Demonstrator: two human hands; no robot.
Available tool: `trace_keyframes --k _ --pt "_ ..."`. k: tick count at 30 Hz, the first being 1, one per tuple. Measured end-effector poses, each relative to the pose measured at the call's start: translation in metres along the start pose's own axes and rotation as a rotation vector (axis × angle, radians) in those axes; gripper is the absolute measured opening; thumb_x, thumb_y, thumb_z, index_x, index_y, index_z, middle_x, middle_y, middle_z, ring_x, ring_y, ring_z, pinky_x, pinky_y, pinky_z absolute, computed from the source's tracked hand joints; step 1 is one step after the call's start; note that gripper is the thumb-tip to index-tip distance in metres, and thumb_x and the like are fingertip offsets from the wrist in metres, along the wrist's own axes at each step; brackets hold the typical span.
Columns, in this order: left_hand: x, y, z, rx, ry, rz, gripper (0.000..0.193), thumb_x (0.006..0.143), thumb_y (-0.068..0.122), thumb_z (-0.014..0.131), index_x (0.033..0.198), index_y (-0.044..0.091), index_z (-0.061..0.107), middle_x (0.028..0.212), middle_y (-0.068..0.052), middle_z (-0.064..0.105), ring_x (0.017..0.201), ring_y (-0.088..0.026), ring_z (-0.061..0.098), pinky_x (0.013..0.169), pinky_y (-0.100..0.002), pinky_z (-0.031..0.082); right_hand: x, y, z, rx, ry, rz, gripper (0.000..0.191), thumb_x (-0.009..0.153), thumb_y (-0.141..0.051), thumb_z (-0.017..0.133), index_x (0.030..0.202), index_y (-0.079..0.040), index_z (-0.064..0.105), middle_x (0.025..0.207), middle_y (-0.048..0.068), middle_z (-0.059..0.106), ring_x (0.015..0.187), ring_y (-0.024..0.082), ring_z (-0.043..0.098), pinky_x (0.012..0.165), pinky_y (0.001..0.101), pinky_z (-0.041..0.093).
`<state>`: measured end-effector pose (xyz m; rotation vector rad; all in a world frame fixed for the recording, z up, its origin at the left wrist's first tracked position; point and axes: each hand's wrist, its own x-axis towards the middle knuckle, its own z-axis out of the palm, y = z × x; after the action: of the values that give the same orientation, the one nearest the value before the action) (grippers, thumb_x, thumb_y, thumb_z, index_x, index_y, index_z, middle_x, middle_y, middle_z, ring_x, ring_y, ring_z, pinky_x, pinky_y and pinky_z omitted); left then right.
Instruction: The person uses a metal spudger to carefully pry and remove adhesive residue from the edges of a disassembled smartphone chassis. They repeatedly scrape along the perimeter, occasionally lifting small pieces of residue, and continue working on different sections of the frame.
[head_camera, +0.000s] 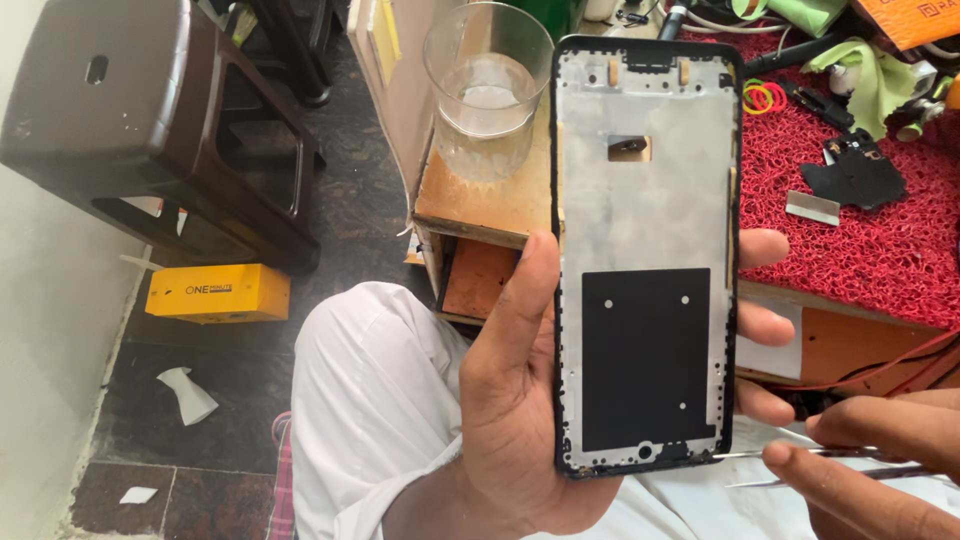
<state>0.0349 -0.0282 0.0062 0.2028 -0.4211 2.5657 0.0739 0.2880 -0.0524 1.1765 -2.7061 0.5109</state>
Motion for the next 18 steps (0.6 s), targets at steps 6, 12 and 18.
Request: trace_keyframes --k 6,12,18 --pt "-0.004 0.003 -0.004 0.353 -0.015 -0.034 0.077 0.121 0.056 0.024 0.155 -0.013 0.026 0.142 -0.033 0.045 0.105 -0.036 0.065 0.092 -0.046 0.058 -0.013 0.019 -0.004 0.056 -0.246 -0.125 0.052 0.089 -0.049 0.067 0.141 -0.045 0.063 0.117 -0.004 0.075 0.106 0.012 0.073 0.097 0.0388 0.055" --pt "-0.006 0.004 -0.009 0.074 -0.018 -0.086 0.074 0.128 0.054 0.022 0.156 -0.015 0.027 0.141 -0.034 0.045 0.109 -0.038 0.07 0.094 -0.046 0.063 -0.026 0.027 -0.003 0.002 -0.244 -0.13 0.048 0.095 -0.054 0.062 0.143 -0.048 0.062 0.125 -0.001 0.072 0.114 0.013 0.072 0.107 0.04 0.052" --pt "-0.007 0.005 -0.014 0.091 -0.005 -0.085 0.073 0.128 0.054 0.023 0.155 -0.013 0.029 0.141 -0.033 0.046 0.107 -0.037 0.071 0.093 -0.045 0.063 -0.021 0.025 -0.004 0.03 -0.246 -0.105 0.049 0.094 -0.048 0.064 0.142 -0.047 0.065 0.122 -0.005 0.073 0.11 0.011 0.071 0.104 0.0386 0.054"
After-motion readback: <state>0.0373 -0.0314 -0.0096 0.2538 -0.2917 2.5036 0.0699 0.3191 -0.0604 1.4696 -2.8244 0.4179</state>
